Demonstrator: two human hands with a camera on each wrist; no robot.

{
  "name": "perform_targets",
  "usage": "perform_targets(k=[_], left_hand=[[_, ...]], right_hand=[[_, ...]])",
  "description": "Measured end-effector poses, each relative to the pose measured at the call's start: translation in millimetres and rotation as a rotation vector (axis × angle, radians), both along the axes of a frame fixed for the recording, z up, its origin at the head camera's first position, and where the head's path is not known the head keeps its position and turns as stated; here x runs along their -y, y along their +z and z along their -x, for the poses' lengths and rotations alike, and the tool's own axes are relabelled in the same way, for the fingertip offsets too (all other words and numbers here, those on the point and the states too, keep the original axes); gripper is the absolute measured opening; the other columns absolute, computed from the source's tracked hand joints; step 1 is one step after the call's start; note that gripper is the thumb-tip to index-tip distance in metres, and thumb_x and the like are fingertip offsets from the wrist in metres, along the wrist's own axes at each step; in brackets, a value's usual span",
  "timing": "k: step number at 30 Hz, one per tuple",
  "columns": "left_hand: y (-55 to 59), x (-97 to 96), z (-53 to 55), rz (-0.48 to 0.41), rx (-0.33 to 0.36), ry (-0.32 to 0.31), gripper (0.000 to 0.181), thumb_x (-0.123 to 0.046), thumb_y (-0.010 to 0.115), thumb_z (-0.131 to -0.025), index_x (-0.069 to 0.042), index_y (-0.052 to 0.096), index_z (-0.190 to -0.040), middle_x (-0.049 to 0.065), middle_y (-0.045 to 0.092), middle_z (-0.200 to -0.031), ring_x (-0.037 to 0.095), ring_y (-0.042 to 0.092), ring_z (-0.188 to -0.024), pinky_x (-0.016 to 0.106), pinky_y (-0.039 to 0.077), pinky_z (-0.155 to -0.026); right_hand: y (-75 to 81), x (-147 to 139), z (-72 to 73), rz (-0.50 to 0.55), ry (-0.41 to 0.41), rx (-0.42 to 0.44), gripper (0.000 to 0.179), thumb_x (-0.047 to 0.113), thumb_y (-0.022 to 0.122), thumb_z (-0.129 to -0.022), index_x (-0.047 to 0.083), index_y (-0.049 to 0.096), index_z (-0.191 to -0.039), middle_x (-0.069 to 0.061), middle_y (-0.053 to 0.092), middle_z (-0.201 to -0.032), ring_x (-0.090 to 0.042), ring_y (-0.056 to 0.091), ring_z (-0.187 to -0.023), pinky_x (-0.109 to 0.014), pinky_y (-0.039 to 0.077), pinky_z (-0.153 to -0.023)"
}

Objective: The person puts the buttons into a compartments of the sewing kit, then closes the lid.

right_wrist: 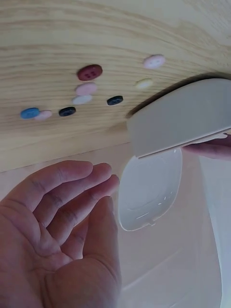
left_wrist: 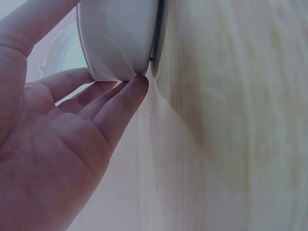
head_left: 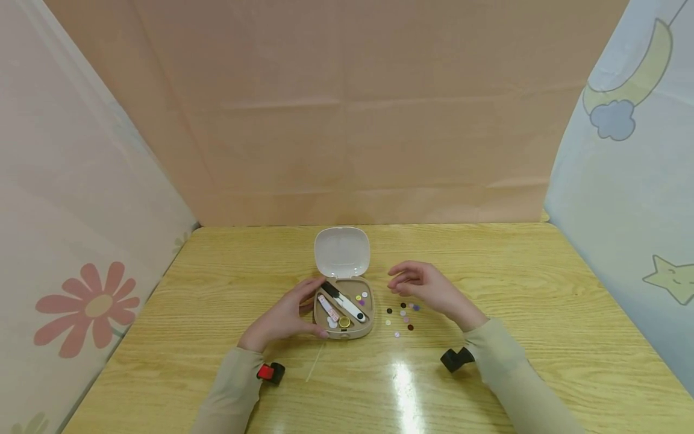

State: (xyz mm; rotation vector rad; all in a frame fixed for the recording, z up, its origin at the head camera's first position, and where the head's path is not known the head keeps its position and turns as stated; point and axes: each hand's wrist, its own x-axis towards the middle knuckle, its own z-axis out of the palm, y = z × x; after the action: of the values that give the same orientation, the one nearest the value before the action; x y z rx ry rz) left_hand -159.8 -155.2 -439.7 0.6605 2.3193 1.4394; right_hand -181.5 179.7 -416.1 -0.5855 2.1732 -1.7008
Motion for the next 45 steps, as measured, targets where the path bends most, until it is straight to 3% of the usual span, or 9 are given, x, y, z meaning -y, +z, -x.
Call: perform_targets(k=[14,24,29,34,45], left_hand=[[0.3,-1.0,-0.6,0.009,-0.003,0.004,0.106,-0.020,0.089,-0.064,-0.017,0.028,-0.151,0.000,0.026,-0.152,0.025,0.032,-0.136,0.036,0.037,-0.107],[1.1,-1.0,-0.5,-0.014,-0.006,-0.005,0.107,-0.018,0.089,-0.065,-0.014,0.027,-0.152,0.003,0.027,-0.151,0.026,0.031,-0.136,0.037,0.036,-0.107],[0.3,-0.4,-0.2,-0.025,-0.014,-0.017,0.105,-0.015,0.089,-0.066,-0.012,0.027,-0.151,0.007,0.027,-0.151,0.029,0.031,-0.137,0.040,0.035,-0.107],[0.2,-0.6,-0.1,-0.008,-0.006,-0.006,0.106,-0.017,0.089,-0.065,-0.014,0.027,-0.151,0.002,0.028,-0.150,0.024,0.031,-0.136,0.037,0.036,-0.107],[0.8,-1.8,-1.3,0.010,-0.001,0.006,0.106,-0.019,0.089,-0.065,-0.017,0.028,-0.152,0.000,0.026,-0.151,0.023,0.031,-0.136,0.036,0.036,-0.107]], right_hand=[[-8.4,-19.4,-2.6,-0.072,-0.028,-0.022,0.033,0.003,0.057,-0.095,-0.010,0.051,-0.126,-0.025,0.063,-0.109,-0.030,0.063,-0.101,-0.029,0.054,-0.083],[-16.2,-35.2,-6.6,-0.122,-0.051,-0.036,0.033,0.004,0.058,-0.095,-0.009,0.052,-0.124,-0.022,0.065,-0.108,-0.031,0.063,-0.100,-0.026,0.053,-0.080],[-18.2,-40.5,-8.6,-0.135,-0.038,-0.035,0.032,0.004,0.058,-0.095,-0.009,0.052,-0.124,-0.021,0.065,-0.106,-0.032,0.063,-0.099,-0.031,0.054,-0.080],[-21.7,-43.7,-9.0,-0.131,-0.032,-0.030,0.031,0.002,0.057,-0.095,-0.010,0.052,-0.123,-0.021,0.065,-0.105,-0.032,0.063,-0.098,-0.036,0.055,-0.081],[-23.7,-44.2,-10.1,-0.140,-0.031,-0.051,0.030,-0.004,0.058,-0.092,-0.012,0.052,-0.120,-0.023,0.065,-0.103,-0.032,0.064,-0.095,-0.030,0.056,-0.077]])
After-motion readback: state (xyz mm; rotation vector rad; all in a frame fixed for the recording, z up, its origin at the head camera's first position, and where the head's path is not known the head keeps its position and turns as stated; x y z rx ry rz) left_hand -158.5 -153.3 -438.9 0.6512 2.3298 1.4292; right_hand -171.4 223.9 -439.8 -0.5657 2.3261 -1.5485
